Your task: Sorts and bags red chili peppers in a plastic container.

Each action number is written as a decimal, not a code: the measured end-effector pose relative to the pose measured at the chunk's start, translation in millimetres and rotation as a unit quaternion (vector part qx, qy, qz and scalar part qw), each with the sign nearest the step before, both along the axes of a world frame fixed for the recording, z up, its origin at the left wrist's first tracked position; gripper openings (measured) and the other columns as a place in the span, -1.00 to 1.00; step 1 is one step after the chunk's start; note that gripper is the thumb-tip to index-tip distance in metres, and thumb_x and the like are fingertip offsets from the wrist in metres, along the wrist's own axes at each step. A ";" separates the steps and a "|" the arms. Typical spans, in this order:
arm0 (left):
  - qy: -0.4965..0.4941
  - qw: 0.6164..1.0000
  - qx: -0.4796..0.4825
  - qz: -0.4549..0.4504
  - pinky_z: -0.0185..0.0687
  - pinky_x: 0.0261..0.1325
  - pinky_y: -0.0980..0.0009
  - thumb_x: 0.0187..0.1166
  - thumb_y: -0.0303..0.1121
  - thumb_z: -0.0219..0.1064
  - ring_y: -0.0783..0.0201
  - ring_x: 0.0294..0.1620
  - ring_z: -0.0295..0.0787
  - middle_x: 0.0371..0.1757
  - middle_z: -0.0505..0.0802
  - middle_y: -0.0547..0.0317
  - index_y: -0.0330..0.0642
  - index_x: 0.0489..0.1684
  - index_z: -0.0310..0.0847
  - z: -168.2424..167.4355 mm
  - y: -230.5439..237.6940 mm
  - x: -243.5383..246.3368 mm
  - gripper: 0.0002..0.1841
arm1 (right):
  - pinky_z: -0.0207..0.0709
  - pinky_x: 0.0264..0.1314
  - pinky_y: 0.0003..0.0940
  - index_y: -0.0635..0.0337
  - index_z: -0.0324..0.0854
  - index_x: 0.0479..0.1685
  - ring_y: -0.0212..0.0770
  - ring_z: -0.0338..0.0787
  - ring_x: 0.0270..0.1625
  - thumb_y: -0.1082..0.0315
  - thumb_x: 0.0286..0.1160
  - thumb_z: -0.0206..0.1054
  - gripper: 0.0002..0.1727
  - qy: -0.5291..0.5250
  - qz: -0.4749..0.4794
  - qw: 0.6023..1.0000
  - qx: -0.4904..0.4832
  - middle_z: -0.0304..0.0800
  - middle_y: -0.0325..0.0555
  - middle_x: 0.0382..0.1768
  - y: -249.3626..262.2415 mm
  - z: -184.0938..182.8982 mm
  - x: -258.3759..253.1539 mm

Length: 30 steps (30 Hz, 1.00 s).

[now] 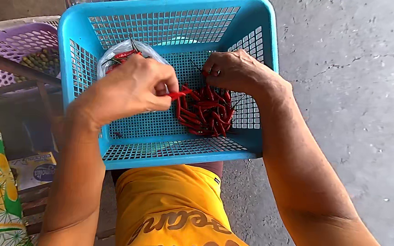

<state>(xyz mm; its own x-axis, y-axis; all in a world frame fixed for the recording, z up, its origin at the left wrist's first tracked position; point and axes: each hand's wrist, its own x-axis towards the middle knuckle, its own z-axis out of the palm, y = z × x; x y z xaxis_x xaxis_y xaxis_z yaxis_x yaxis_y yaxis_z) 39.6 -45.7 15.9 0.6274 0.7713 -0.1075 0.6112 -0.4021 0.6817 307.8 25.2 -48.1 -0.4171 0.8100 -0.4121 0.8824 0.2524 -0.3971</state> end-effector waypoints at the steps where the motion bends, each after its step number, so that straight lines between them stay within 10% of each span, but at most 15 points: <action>1: -0.012 1.000 0.005 0.022 0.61 -0.30 0.68 0.47 -0.28 0.41 0.65 -0.39 0.70 -0.33 0.83 0.42 -0.03 -0.13 0.77 3.6 3.5 -11.4 -0.86 | 0.55 0.03 0.36 0.19 0.70 0.15 0.25 0.81 0.01 0.34 0.59 0.34 -0.75 -0.002 -0.001 1.000 0.000 0.84 0.15 -0.08 0.3 -0.2 0.2; 8: 0.151 0.983 0.028 0.102 0.61 -0.03 -0.03 0.58 0.13 0.35 0.26 -0.18 0.82 -0.24 0.91 0.29 0.07 -0.09 0.86 -2.5 7.9 -29.1 -0.63 | 0.55 0.02 0.38 0.19 0.70 0.16 0.26 0.81 0.01 0.34 0.60 0.34 -0.75 -0.008 0.004 1.000 -0.004 0.84 0.17 -0.08 0.7 0.3 0.1; 22: 0.101 0.984 0.136 -0.053 0.50 -0.41 0.04 0.56 -0.27 0.39 0.03 -0.42 0.75 -0.45 0.75 0.08 -0.13 -0.26 0.76 -29.5 -10.1 37.3 -0.86 | 0.54 0.01 0.35 0.19 0.70 0.12 0.24 0.80 0.01 0.33 0.57 0.35 -0.76 -0.006 0.001 1.000 -0.002 0.83 0.13 -0.10 1.1 -0.4 1.1; 30: 0.370 0.926 -0.013 0.070 0.45 -0.18 -0.16 0.40 0.22 0.52 -0.13 -0.24 0.75 -0.40 0.78 -0.02 -0.09 -0.23 0.74 -2.8 -5.1 14.6 -0.50 | 0.57 0.03 0.33 0.20 0.71 0.14 0.21 0.82 0.03 0.33 0.56 0.33 -0.74 0.012 -0.008 1.000 0.018 0.84 0.13 -0.08 0.1 2.6 -0.2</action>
<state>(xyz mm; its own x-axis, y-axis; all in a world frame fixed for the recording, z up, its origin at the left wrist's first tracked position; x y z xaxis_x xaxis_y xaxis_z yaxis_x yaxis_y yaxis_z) 54.2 -50.8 13.1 0.2684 0.8309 -0.4873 0.9600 -0.2724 0.0644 307.6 25.4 -45.4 -0.4129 0.8312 -0.3722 0.8767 0.2521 -0.4097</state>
